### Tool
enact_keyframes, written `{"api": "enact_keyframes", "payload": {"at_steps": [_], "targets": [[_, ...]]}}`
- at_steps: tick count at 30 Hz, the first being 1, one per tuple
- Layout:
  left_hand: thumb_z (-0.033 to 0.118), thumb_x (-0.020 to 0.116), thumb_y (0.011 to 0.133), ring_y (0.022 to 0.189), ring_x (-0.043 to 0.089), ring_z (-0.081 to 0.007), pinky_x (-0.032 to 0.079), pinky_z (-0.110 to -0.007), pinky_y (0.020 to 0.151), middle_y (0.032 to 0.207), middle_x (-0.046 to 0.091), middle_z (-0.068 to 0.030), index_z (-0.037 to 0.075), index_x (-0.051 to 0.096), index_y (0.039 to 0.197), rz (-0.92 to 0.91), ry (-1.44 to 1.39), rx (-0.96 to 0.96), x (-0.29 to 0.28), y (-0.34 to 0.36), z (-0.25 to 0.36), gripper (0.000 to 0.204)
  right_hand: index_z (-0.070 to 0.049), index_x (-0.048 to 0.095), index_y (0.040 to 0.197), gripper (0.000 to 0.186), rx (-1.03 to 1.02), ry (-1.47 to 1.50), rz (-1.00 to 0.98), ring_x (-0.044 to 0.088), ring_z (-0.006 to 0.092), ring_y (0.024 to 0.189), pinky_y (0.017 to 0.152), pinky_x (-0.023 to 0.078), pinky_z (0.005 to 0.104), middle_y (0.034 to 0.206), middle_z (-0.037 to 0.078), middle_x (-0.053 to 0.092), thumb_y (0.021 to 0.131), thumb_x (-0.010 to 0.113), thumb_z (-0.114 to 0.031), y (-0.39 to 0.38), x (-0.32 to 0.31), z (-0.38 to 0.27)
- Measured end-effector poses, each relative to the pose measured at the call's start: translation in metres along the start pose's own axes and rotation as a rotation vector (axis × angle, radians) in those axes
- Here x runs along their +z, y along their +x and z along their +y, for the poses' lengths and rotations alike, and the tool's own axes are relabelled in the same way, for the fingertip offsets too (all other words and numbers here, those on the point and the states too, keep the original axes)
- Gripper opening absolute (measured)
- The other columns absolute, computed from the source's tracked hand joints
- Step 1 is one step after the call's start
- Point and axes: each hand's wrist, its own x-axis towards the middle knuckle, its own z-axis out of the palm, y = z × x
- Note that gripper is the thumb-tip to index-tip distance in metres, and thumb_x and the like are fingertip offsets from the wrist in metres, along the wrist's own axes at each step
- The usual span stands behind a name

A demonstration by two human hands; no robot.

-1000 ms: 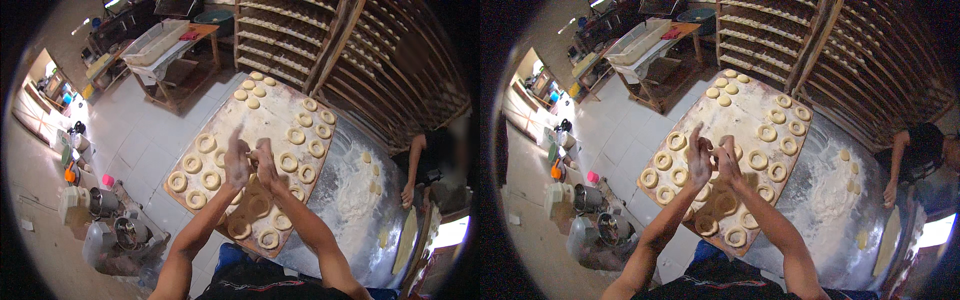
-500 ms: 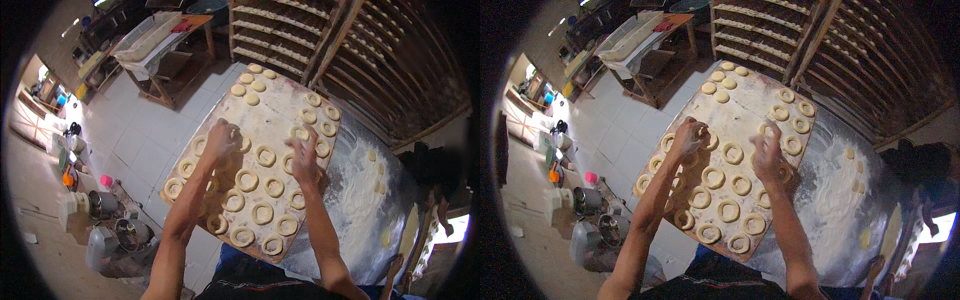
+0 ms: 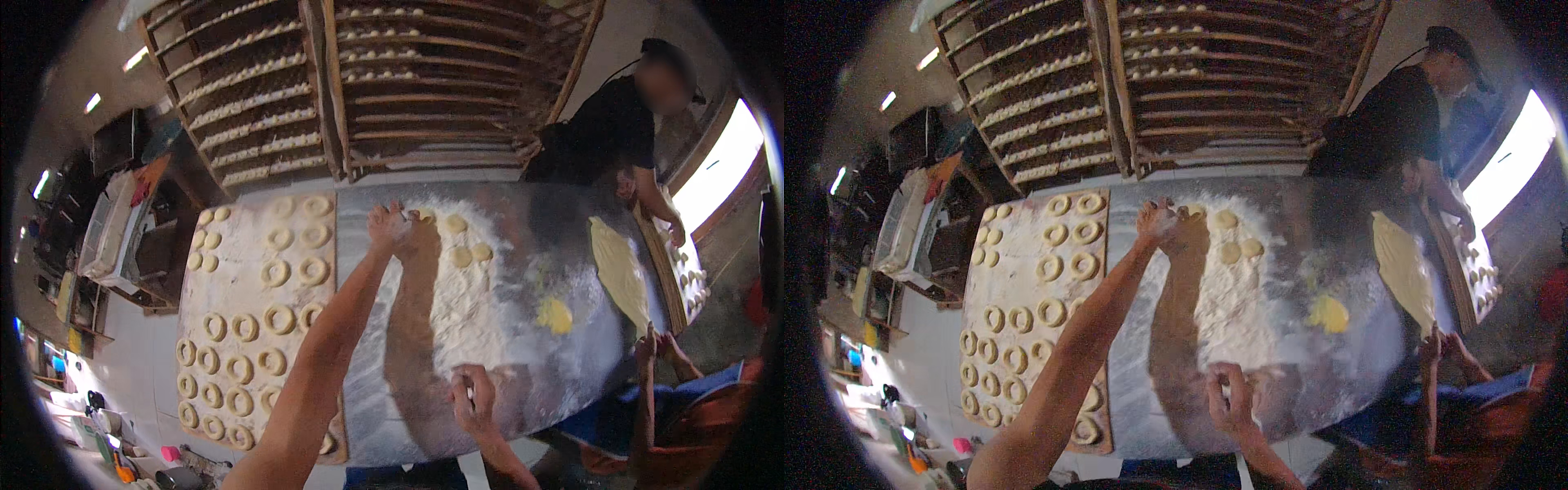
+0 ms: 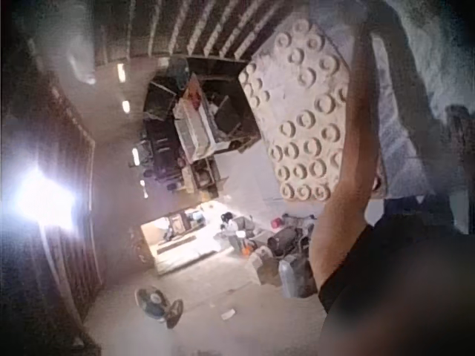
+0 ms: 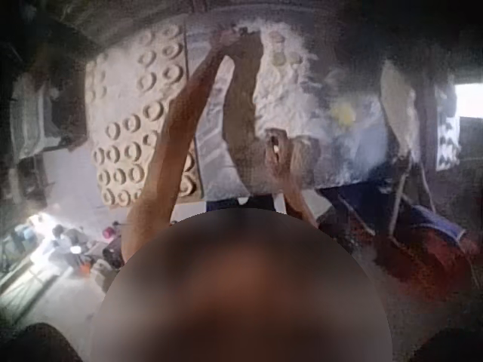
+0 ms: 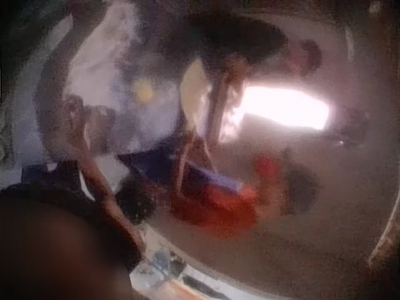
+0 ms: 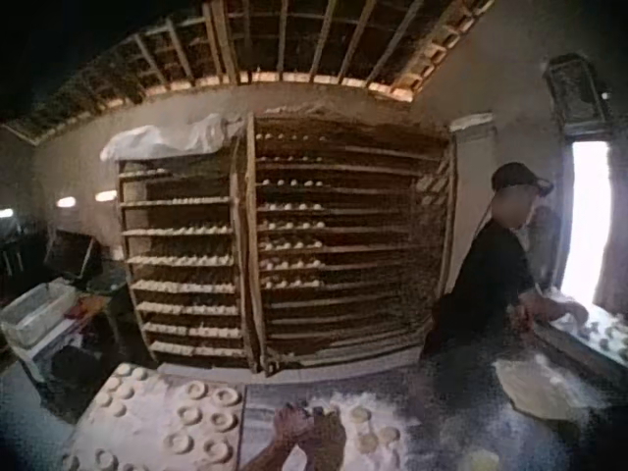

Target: The person shapes small dough pieces into rings by hand and places them on a wooden board. Another person kneads dough nearby. The shaped dough rings are arranged in rows on the board.

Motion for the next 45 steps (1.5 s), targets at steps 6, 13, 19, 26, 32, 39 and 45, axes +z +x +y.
{"api": "enact_keyframes", "payload": {"at_steps": [6,13,19,26,32,39,45], "targets": [[0.038,0.071,0.075,0.077,0.064,-0.0299,0.050,-0.041,0.071,0.081,0.065,-0.0190,0.002,0.063,0.089,-0.090,-0.537,-0.023,-0.014,0.000,0.060,0.039,-0.002,0.052,0.103,0.012,0.155,0.145,0.095,0.054,0.0107,0.056,0.052,0.043,0.0279,0.076,0.008,0.058,0.093,0.053,-0.008,0.028,-0.088,0.014],[0.003,0.074,0.070,0.074,0.056,-0.0101,0.047,-0.025,0.065,0.082,0.058,-0.0031,0.002,0.055,0.097,-0.217,-0.933,-0.042,-0.105,-0.211,0.146,0.032,-0.002,0.054,0.101,0.015,-0.008,0.260,-0.048,0.055,0.0096,0.084,0.071,0.047,0.0253,0.095,0.003,0.057,0.092,0.061,-0.013,0.101,-0.073,0.010],[0.002,0.072,0.070,0.074,0.060,-0.0192,0.049,-0.033,0.063,0.084,0.058,-0.0085,0.010,0.044,0.123,-0.396,-0.765,-0.202,-0.195,-0.275,0.139,0.060,-0.008,0.043,0.109,0.045,0.201,0.519,-0.544,0.054,0.0122,0.089,0.076,0.048,0.0271,0.095,0.002,0.054,0.078,0.075,-0.013,0.071,-0.043,-0.031],[0.009,0.071,0.074,0.085,0.062,-0.0307,0.050,-0.043,0.070,0.119,0.051,-0.0196,0.015,0.027,0.143,-0.040,-0.466,-0.051,-0.218,-0.289,0.086,0.082,-0.009,0.036,0.098,0.044,-0.810,-0.185,-0.148,0.045,0.0253,0.064,0.058,0.039,0.0360,0.078,0.009,0.042,0.067,0.061,0.010,0.059,0.028,-0.045],[0.021,0.059,0.091,0.076,0.059,-0.0176,0.048,-0.034,0.068,0.080,0.061,-0.0078,0.009,0.019,0.147,-0.429,-1.289,-0.171,-0.228,-0.302,0.029,0.069,-0.011,0.030,0.102,0.035,0.336,0.079,-0.511,0.047,0.0180,0.071,0.070,0.043,0.0313,0.082,0.006,0.045,0.086,0.061,-0.006,0.056,0.060,-0.045],[0.017,0.039,0.099,0.064,0.056,-0.0178,0.046,-0.035,0.059,0.079,0.058,-0.0093,0.006,0.025,0.142,0.653,-1.141,-0.524,-0.195,-0.312,0.044,0.046,-0.018,0.024,0.112,0.062,0.419,0.744,-0.481,0.050,0.0174,0.081,0.069,0.045,0.0301,0.088,0.006,0.047,0.066,0.054,0.011,0.016,0.086,-0.066],[0.017,0.037,0.100,0.065,0.049,-0.0171,0.044,-0.032,0.063,0.080,0.054,-0.0089,0.003,0.024,0.143,0.546,-1.017,-0.460,-0.195,-0.332,0.062,0.047,-0.020,0.024,0.114,0.057,0.214,1.011,-0.724,0.052,0.0192,0.091,0.074,0.048,0.0309,0.090,0.004,0.042,0.069,0.052,0.001,0.012,0.069,-0.065]]}}
